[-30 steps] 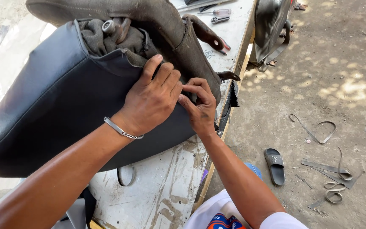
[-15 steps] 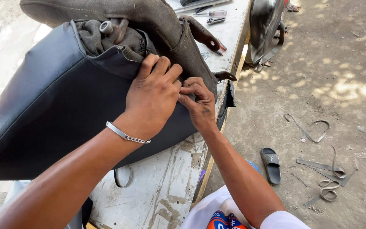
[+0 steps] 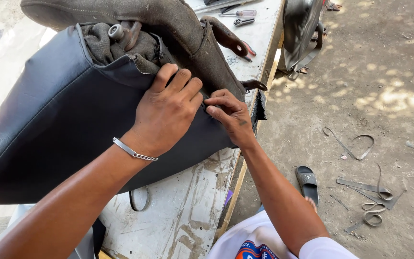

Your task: Securing black upholstery fabric to a motorcycle seat frame using pliers and metal clips.

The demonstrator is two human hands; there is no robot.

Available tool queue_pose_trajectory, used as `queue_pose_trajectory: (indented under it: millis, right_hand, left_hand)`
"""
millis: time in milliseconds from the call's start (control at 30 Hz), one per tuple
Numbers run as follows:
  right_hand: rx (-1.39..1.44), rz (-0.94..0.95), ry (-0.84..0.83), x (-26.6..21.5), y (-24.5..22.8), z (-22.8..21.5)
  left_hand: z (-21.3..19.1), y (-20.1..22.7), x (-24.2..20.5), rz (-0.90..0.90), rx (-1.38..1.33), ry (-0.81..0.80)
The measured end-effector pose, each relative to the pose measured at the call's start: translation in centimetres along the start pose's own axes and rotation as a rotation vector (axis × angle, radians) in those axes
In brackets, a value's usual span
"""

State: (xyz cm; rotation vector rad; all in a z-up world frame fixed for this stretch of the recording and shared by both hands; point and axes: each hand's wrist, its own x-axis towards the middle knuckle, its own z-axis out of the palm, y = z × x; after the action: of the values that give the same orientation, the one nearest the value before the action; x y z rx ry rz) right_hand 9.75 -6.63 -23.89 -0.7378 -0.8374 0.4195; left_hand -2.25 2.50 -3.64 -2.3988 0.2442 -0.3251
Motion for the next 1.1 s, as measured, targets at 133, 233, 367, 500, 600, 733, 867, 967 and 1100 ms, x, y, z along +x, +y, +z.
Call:
queue_pose_trajectory:
  millis: [133, 233, 367, 500, 600, 733, 867, 967, 1100]
  right_hand:
    - [-0.112, -0.007, -0.011, 1.0, -1.5, 0.0]
    - [-0.191, -0.003, -0.042, 1.2, -2.0, 0.2]
    - [-0.578, -0.383, 0.074, 0.3, -3.3, 2.4]
    - [-0.418, -0.263, 0.122, -0.9, -3.4, 3.2]
    - [-0.362, -0.190, 0.162, -0.5, -3.4, 3.8]
    - [-0.180, 0.029, 0.129, 0.5, -1.5, 2.4]
    - [-0.076, 0.136, 0.031, 1.7, -2.3, 1.6]
    - [-0.122, 0.075, 0.008, 1.7, -1.9, 1.6]
    - [-0.235, 0.001, 0.011, 1.4, -3.5, 2.3]
  left_hand:
    - [-3.2, 1.4, 1.4, -0.077, 0.343, -0.037]
    - [-2.8, 1.2, 1.3, -0.080, 0.498, -0.108]
    - [0.1, 0.0, 0.4, 0.001, 0.043, 0.060]
    - [0.9, 0.1, -0.1, 0.005, -0.029, 0.092]
    - [0.6, 0.0, 0.1, 0.004, -0.035, 0.094]
    - [0.7, -0.1, 0.0, 0.006, -0.026, 0.146]
    - [0.2, -0.2, 0.2, 0.034, 0.005, 0.186]
    - [-0.1, -0.3, 0.4, 0.010, 0.037, 0.219]
    - [1.6, -0.2, -0.2, 0.050, -0.038, 0.241]
